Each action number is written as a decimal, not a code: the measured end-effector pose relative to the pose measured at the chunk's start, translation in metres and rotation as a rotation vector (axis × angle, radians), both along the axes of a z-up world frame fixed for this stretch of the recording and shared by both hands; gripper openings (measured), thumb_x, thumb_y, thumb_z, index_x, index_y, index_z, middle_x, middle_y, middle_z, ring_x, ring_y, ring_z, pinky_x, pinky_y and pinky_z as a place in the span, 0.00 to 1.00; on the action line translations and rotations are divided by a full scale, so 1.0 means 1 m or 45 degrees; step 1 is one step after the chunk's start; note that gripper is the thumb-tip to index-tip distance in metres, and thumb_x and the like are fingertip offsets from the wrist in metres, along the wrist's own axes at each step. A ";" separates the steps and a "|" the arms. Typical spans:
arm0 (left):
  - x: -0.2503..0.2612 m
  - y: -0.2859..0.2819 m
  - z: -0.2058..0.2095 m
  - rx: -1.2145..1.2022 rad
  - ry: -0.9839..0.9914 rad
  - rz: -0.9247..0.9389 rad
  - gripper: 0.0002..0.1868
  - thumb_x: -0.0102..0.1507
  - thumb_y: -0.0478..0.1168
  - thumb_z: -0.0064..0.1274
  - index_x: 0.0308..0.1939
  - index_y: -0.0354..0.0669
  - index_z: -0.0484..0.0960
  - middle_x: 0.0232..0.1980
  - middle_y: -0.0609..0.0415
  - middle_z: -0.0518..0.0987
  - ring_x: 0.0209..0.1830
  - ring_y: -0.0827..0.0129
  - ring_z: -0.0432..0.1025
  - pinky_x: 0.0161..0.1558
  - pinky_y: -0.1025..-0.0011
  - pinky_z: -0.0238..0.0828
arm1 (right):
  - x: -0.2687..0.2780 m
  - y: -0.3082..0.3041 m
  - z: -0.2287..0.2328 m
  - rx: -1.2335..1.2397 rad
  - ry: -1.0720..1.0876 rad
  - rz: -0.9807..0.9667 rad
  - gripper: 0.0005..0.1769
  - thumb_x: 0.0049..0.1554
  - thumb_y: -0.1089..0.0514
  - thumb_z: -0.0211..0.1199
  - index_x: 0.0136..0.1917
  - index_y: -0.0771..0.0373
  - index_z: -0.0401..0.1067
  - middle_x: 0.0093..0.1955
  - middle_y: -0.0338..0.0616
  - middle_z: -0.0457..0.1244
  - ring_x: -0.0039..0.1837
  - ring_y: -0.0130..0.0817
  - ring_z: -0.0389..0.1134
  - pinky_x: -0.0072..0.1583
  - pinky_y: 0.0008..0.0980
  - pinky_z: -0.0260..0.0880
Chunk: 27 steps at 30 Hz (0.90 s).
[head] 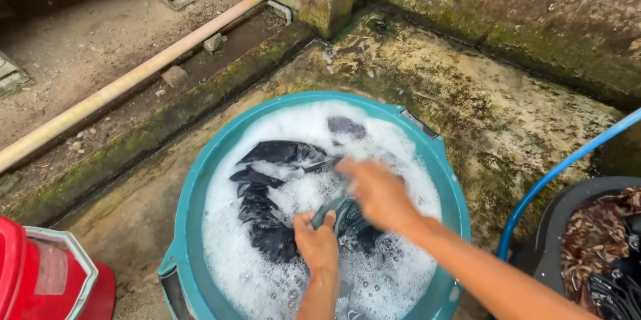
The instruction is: Hand-washing items of clothing in a basin with soapy water and a scrub brush.
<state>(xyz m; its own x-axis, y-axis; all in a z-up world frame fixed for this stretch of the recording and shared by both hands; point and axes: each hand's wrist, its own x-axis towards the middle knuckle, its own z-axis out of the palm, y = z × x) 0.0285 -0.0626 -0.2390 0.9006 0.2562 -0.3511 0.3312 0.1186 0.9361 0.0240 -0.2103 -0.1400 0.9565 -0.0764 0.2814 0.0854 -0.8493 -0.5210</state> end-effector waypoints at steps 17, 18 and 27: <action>-0.023 0.015 -0.032 -0.153 0.057 0.228 0.12 0.57 0.30 0.63 0.38 0.31 0.74 0.31 0.51 0.74 0.28 0.69 0.66 0.30 0.68 0.63 | 0.004 0.013 0.010 -0.177 0.339 0.589 0.22 0.51 0.66 0.66 0.59 0.54 0.74 0.55 0.49 0.65 0.58 0.45 0.66 0.58 0.44 0.68; -0.023 0.015 -0.025 -0.196 0.082 0.238 0.11 0.58 0.30 0.62 0.38 0.32 0.74 0.31 0.51 0.75 0.28 0.69 0.68 0.31 0.68 0.65 | 0.011 -0.002 0.004 -0.126 0.417 0.289 0.22 0.55 0.67 0.61 0.61 0.52 0.72 0.57 0.47 0.64 0.56 0.43 0.67 0.57 0.42 0.71; -0.028 0.014 -0.019 -0.263 0.153 0.313 0.10 0.56 0.28 0.61 0.37 0.35 0.75 0.33 0.50 0.79 0.31 0.69 0.72 0.35 0.69 0.70 | 0.003 0.009 -0.002 -0.251 0.341 0.507 0.22 0.52 0.72 0.59 0.57 0.54 0.75 0.51 0.46 0.65 0.60 0.43 0.67 0.68 0.58 0.46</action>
<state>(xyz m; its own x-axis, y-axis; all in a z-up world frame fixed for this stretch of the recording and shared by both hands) 0.0004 -0.0488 -0.2580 0.7698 0.3725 -0.5183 0.3759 0.3918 0.8398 0.0269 -0.2010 -0.1417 0.9411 0.3380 -0.0052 0.3075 -0.8624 -0.4022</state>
